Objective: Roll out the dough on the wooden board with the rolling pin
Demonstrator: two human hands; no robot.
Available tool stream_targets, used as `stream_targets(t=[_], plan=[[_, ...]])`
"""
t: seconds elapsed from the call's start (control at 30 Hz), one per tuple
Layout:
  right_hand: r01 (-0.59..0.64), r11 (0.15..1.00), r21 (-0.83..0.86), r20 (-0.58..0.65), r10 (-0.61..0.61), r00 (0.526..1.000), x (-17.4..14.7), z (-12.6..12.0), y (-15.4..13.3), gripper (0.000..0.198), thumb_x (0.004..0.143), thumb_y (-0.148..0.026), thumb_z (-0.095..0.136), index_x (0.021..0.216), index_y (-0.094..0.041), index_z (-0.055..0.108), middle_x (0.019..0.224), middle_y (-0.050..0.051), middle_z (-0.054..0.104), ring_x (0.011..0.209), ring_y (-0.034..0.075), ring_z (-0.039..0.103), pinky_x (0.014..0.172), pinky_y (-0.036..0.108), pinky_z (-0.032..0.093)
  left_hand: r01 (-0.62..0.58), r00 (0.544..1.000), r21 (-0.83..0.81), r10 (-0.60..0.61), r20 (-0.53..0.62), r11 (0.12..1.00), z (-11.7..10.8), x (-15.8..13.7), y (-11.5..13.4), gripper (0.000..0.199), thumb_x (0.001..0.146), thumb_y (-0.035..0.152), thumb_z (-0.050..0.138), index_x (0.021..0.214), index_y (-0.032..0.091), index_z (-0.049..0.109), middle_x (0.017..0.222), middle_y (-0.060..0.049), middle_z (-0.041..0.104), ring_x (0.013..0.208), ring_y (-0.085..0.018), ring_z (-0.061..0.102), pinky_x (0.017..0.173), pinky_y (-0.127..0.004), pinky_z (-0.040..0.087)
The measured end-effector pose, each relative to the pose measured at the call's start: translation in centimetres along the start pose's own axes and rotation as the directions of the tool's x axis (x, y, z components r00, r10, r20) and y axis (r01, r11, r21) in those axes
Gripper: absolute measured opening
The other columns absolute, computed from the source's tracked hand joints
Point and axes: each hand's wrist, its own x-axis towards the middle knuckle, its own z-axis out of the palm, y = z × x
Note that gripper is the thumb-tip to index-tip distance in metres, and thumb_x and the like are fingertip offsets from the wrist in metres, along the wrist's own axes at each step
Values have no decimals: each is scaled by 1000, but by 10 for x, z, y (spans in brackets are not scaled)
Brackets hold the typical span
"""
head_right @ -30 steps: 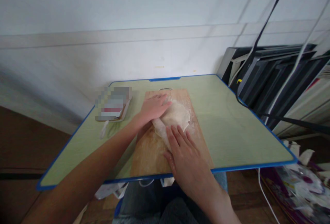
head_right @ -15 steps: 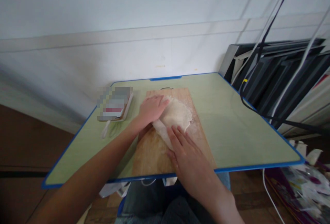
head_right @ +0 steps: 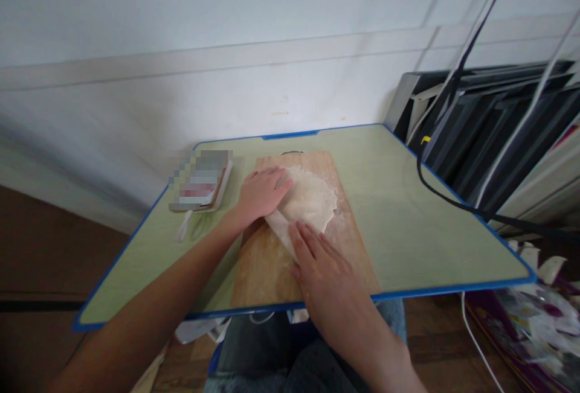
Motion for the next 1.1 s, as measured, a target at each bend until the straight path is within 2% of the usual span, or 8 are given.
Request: stream_targets(t=[0.1, 0.2, 0.3, 0.5, 0.8, 0.9, 1.0, 1.1], plan=[[-42, 999, 22, 1, 42, 999, 2, -8, 8, 49, 94, -29, 32, 139, -8, 40, 142, 17, 41, 133, 24, 31, 106, 47, 32, -28, 999, -16, 29, 35, 999, 2, 21, 12, 42, 94, 42, 32, 113, 15, 59, 122, -12, 61, 115, -27, 54, 92, -40, 44], [-80, 996, 44, 29, 79, 996, 2, -14, 13, 51, 96, -33, 30, 140, -8, 39, 143, 18, 39, 133, 24, 32, 105, 46, 32, -72, 996, -29, 74, 56, 997, 2, 35, 24, 40, 94, 41, 34, 113, 15, 58, 122, -13, 61, 114, -27, 55, 88, -38, 47], [-61, 997, 43, 3, 61, 998, -2, -11, 10, 51, 96, -32, 31, 141, -9, 37, 144, 17, 38, 133, 22, 31, 106, 44, 32, -84, 995, -29, 85, 54, 996, 1, 26, 22, 41, 95, 42, 32, 116, 17, 57, 123, -11, 60, 115, -25, 54, 90, -38, 46], [70, 996, -54, -14, -71, 997, -5, 1, -8, 48, 93, -14, 30, 139, -6, 38, 143, 17, 40, 134, 21, 31, 107, 44, 30, -64, 998, 31, 65, -20, 997, -1, -10, -6, 41, 96, 40, 30, 117, 17, 58, 129, -9, 57, 125, -24, 46, 107, -40, 30], [-55, 998, 20, 21, 55, 998, 0, -16, 11, 50, 96, -31, 30, 140, -8, 37, 143, 16, 39, 133, 22, 28, 106, 44, 30, -96, 995, -16, 96, 35, 995, 2, 30, 24, 42, 94, 42, 33, 109, 16, 63, 118, -11, 63, 112, -26, 57, 88, -39, 47], [-16, 1000, 18, 2, 16, 1000, -3, -11, 6, 50, 95, -28, 31, 139, -7, 38, 143, 16, 39, 134, 21, 28, 106, 41, 31, -89, 996, -13, 89, 22, 996, 1, 18, 18, 39, 94, 42, 35, 112, 18, 61, 120, -9, 62, 114, -26, 55, 92, -40, 45], [42, 999, -6, -13, -42, 999, -5, -4, -4, 48, 94, -19, 30, 139, -6, 38, 143, 16, 38, 134, 19, 28, 107, 41, 30, -59, 998, -5, 59, 1, 998, 0, 1, 4, 37, 94, 39, 35, 113, 21, 61, 126, -6, 59, 119, -23, 51, 103, -41, 36], [37, 999, 2, -7, -37, 999, -4, -1, -7, 48, 93, -16, 29, 140, -9, 37, 144, 15, 39, 134, 19, 31, 108, 43, 29, -24, 1000, -4, 24, 1, 1000, -1, -1, -1, 34, 93, 37, 37, 112, 21, 61, 126, -6, 60, 120, -23, 51, 104, -40, 35]])
